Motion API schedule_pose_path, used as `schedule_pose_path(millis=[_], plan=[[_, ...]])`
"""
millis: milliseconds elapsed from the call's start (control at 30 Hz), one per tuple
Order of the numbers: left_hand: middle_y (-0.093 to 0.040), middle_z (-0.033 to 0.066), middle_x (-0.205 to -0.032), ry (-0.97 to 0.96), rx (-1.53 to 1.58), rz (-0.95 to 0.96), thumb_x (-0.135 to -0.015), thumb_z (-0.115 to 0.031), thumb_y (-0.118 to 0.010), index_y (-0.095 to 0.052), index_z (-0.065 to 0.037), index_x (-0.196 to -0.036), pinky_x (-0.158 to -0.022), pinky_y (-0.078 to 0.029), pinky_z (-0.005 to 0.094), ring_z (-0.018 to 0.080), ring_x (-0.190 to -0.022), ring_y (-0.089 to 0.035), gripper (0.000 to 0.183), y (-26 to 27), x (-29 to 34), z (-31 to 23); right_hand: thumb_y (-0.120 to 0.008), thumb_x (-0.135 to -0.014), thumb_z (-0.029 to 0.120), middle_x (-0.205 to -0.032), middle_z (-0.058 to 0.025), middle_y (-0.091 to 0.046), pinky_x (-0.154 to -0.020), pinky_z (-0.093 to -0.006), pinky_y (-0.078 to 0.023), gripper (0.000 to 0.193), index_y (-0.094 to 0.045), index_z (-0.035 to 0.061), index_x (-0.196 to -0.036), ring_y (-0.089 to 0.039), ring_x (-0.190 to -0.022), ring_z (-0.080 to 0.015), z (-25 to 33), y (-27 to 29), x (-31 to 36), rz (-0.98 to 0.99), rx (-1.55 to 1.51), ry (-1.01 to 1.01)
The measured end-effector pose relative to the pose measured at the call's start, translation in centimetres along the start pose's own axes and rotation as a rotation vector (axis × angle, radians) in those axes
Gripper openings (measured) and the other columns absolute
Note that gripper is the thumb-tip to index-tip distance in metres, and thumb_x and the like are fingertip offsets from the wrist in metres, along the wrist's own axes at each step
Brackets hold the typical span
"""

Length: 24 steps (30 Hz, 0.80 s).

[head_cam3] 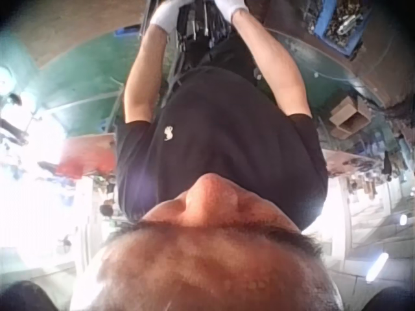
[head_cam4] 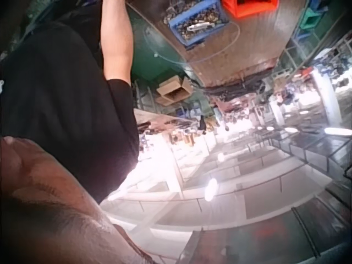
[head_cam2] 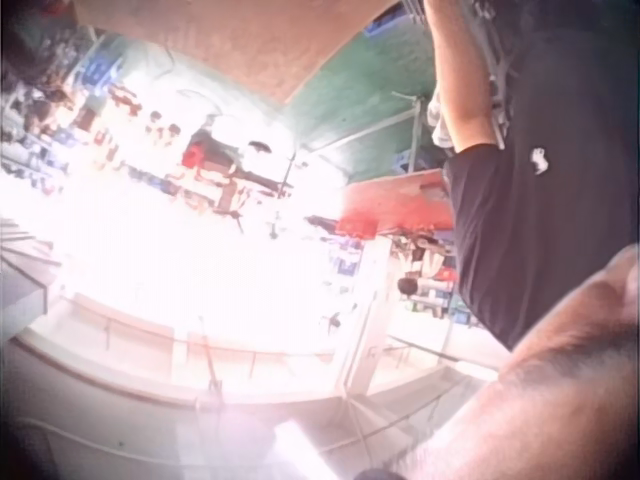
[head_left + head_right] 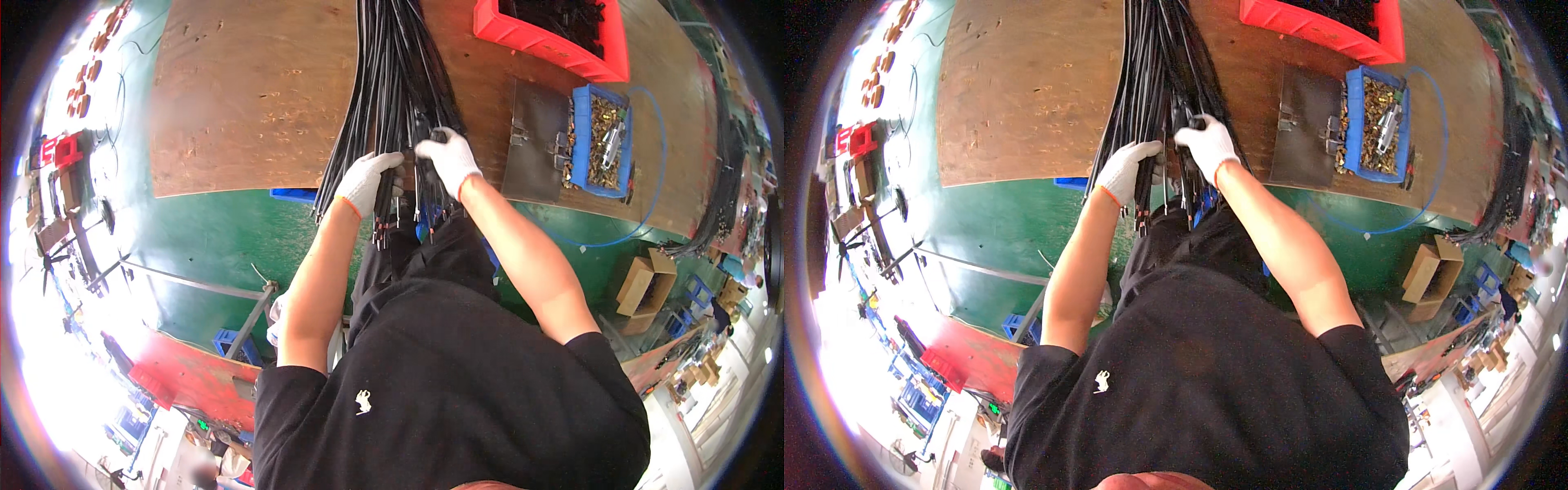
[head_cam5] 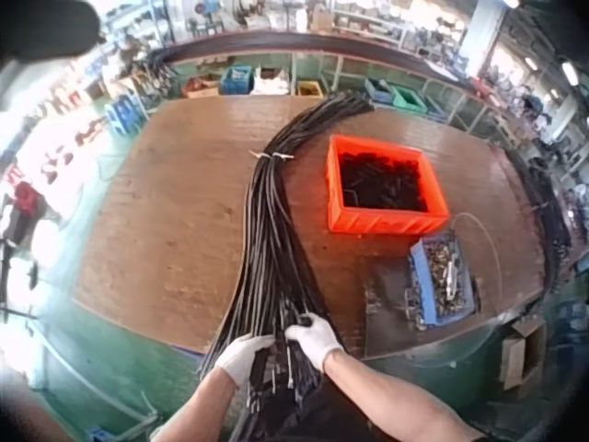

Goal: The person is assembling cable components by attaching connectors to long black cables on a workshop table.

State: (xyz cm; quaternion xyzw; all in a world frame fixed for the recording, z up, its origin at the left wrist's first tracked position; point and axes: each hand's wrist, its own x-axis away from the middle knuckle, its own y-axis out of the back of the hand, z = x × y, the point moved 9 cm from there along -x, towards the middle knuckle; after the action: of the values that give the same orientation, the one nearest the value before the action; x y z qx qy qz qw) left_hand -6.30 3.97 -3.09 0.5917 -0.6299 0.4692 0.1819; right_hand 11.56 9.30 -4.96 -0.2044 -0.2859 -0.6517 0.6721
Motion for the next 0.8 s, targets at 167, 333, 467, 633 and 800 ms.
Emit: schedule_pose_path(millis=[167, 333, 467, 633, 800], plan=[[-0.070, 0.0057, -0.082, 0.029, 0.022, -0.039, -0.099, -0.025, -0.071, -0.070, -0.005, -0.099, -0.061, -0.055, 0.0315, 0.0171, -0.065, -0.065, 0.021, 1.2, 0.3, 0.1, -0.078, -0.078, 0.020, -0.091, -0.0160, -0.075, -0.063, -0.0415, -0.059, 0.042, -0.069, -0.0016, -0.113, -0.074, -0.076, -0.0256, 3.8, -0.6, -2.2, -0.044, 0.044, -0.022], [-0.068, 0.0042, -0.082, 0.086, 0.240, 0.057, -0.101, -0.041, -0.072, -0.068, -0.007, -0.101, -0.062, -0.056, 0.0326, 0.0165, -0.066, -0.064, 0.035, 0.6, -0.1, 0.9, -0.071, -0.083, 0.027, -0.109, -0.0196, -0.076, -0.090, -0.0513, -0.056, 0.037, -0.068, 0.0103, -0.116, -0.072, -0.105, -0.0409, 8.9, -0.5, 2.8, 0.132, 1.087, 0.272], [-0.070, 0.0044, -0.085, 0.003, 0.095, 0.038, -0.098, -0.032, -0.078, -0.069, -0.006, -0.103, -0.061, -0.056, 0.0289, 0.0136, -0.069, -0.067, 0.028, 0.1, -0.5, 1.2, -0.069, -0.083, 0.024, -0.110, -0.0170, -0.073, -0.093, -0.0504, -0.055, 0.036, -0.066, 0.0135, -0.117, -0.070, -0.107, -0.0385, 7.6, -2.0, 4.7, 0.283, 1.224, 0.355], [-0.070, 0.0040, -0.081, 0.029, 0.118, 0.039, -0.098, -0.023, -0.078, -0.070, -0.006, -0.103, -0.059, -0.056, 0.0288, 0.0135, -0.063, -0.065, 0.019, 0.4, -1.0, 1.9, -0.076, -0.088, 0.017, -0.103, -0.0053, -0.075, -0.062, -0.0347, -0.058, 0.026, -0.068, 0.0088, -0.112, -0.073, -0.085, -0.0191, 5.4, -0.9, 3.5, 0.403, 0.454, 0.186], [-0.070, 0.0036, -0.082, 0.012, 0.230, 0.081, -0.100, -0.021, -0.075, -0.071, -0.008, -0.104, -0.057, -0.054, 0.0282, 0.0128, -0.062, -0.063, 0.014, -1.0, -1.5, 2.4, -0.081, -0.089, 0.015, -0.093, 0.0016, -0.075, -0.054, -0.0262, -0.051, 0.024, -0.072, 0.0141, -0.111, -0.070, -0.079, -0.0113, -0.3, -0.8, 2.8, 0.274, -0.336, -0.165]])
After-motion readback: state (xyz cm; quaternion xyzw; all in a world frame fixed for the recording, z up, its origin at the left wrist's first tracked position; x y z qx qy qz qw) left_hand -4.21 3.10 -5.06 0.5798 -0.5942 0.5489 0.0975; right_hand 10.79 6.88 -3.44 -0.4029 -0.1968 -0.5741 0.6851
